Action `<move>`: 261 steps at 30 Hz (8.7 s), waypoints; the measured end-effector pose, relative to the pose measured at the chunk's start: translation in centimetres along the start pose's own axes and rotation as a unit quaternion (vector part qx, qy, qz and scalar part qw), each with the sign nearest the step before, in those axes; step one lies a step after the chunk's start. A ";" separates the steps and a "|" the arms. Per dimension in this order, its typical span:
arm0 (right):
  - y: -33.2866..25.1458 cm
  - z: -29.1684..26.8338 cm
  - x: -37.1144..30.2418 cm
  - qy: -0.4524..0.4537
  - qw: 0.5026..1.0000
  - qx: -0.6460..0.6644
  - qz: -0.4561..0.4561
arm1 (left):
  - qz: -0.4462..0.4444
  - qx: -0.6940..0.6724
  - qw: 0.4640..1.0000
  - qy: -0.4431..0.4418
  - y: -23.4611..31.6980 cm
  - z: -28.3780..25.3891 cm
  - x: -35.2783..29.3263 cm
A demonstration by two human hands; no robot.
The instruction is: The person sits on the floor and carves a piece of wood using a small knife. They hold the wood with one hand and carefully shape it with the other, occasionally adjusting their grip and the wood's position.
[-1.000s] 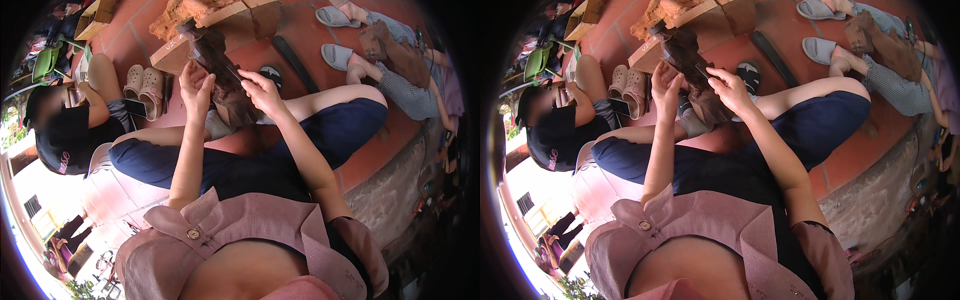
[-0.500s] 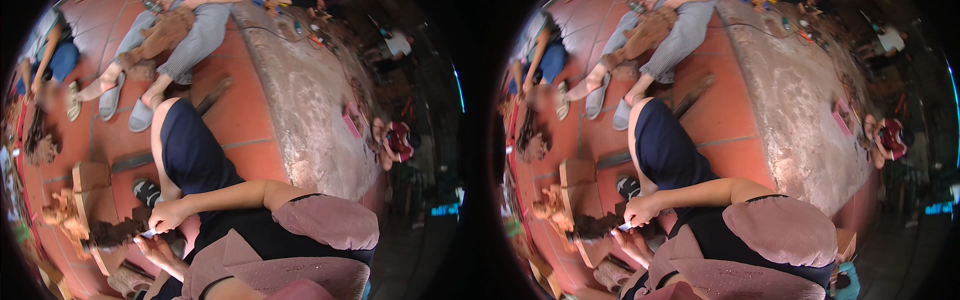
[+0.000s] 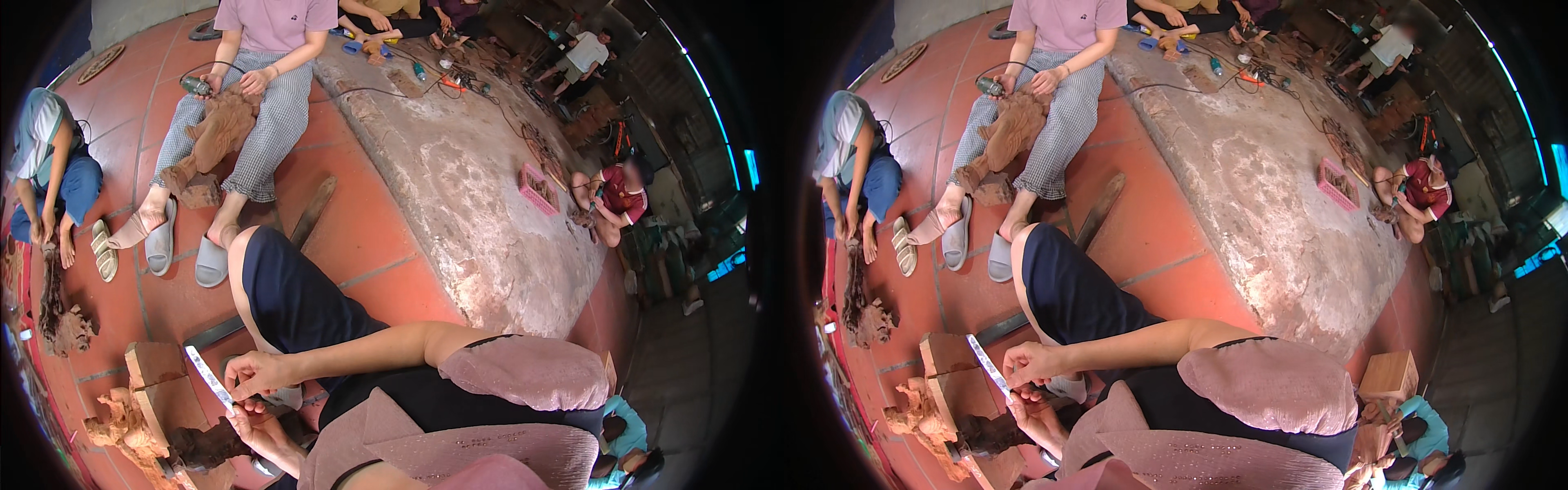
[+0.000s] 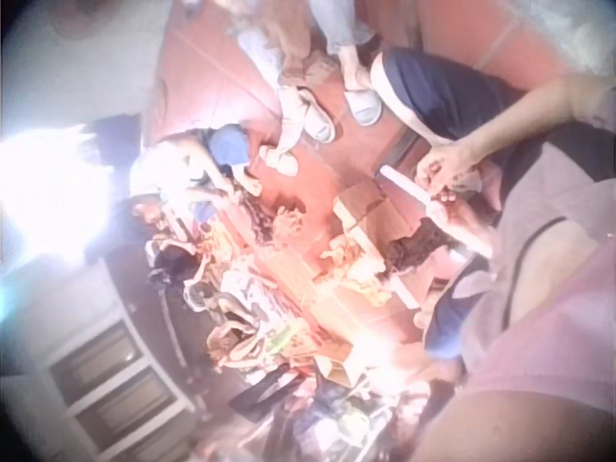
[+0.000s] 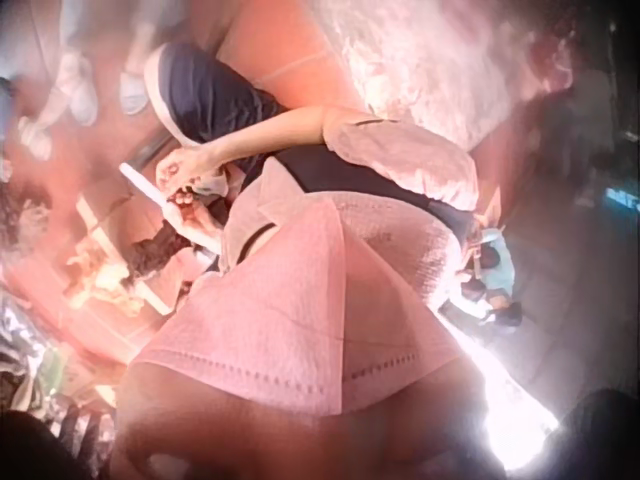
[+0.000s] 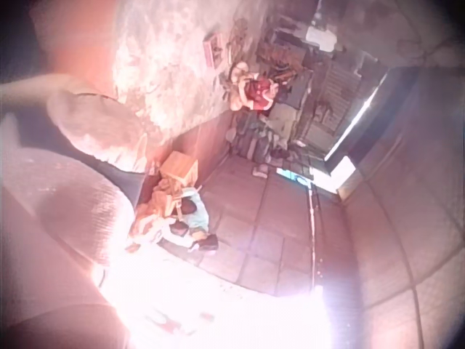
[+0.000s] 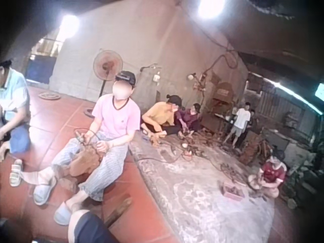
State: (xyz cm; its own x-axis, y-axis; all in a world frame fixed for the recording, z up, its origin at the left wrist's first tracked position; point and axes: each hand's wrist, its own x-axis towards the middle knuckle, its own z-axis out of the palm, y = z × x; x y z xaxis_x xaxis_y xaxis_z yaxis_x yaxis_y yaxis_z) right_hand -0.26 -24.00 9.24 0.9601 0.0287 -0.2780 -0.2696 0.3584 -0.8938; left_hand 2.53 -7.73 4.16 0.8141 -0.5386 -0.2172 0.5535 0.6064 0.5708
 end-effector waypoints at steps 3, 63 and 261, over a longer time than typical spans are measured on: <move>0.2 0.4 0.3 0.051 0.999 -0.003 -0.005 | -0.018 0.012 1.000 -0.002 0.2 1.5 -0.1; 6.9 4.4 5.0 -0.111 0.990 -0.082 -0.010 | 0.325 0.565 0.624 0.432 10.1 -11.5 1.1; 12.0 5.3 8.1 -0.011 0.992 0.072 0.103 | 0.312 0.474 0.678 0.468 14.7 -9.5 3.8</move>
State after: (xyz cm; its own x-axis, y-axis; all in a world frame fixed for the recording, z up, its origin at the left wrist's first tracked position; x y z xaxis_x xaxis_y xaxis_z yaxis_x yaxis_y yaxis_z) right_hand 4.72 -14.58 -1.87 0.8874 0.1343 -0.4411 -0.4487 0.4718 -0.7590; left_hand 15.44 4.69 4.16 0.8382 0.5252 0.1466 0.0495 -0.3409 0.9388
